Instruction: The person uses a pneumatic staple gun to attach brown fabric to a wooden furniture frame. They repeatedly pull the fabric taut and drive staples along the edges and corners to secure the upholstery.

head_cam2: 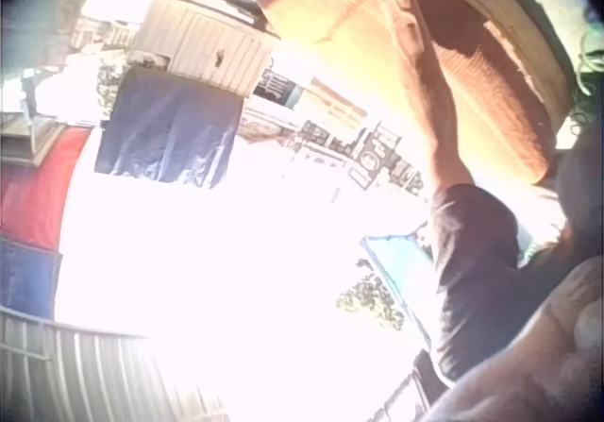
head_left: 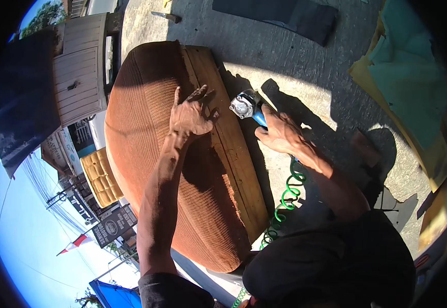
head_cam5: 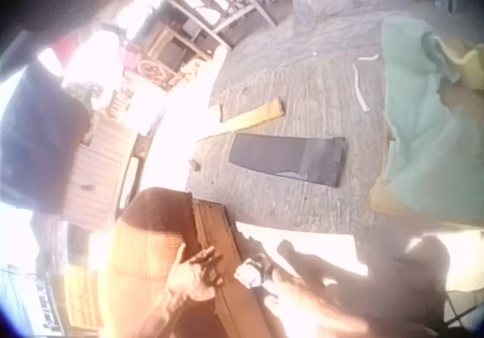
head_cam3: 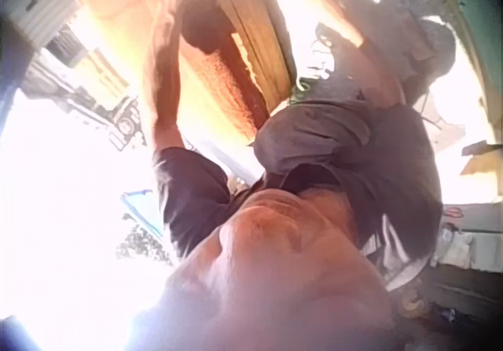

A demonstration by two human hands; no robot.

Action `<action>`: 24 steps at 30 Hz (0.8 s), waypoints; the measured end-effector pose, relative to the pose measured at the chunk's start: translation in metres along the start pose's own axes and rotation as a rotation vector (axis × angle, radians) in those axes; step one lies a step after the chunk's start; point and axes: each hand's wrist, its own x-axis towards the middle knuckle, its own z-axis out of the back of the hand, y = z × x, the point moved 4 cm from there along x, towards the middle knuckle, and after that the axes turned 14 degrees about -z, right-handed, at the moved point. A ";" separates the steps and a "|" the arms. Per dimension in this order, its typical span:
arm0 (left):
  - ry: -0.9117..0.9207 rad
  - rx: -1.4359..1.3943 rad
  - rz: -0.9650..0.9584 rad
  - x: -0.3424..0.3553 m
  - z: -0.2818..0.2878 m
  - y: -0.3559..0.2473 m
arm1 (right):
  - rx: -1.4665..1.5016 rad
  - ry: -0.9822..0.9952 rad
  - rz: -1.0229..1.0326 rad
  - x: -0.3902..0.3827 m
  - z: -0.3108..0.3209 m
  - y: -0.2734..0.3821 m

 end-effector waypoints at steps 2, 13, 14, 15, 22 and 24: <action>-0.433 -0.117 0.016 -0.034 0.019 -0.004 | -0.196 -0.012 0.044 -0.031 -0.013 -0.017; -0.732 -0.423 0.873 -0.392 -0.106 -0.062 | -0.377 -0.312 0.232 -0.082 -0.068 -0.041; -0.719 -0.455 0.945 -0.413 -0.125 -0.070 | -0.145 -0.236 0.253 -0.077 -0.084 -0.033; -0.736 -0.472 0.969 -0.425 -0.138 -0.080 | 0.028 -0.063 0.190 -0.076 -0.090 -0.009; -0.765 -0.460 1.007 -0.423 -0.175 -0.102 | 0.439 0.560 -0.059 -0.103 -0.178 0.072; -0.760 -0.424 1.040 -0.419 -0.177 -0.100 | 0.517 0.578 -0.047 -0.105 -0.174 0.091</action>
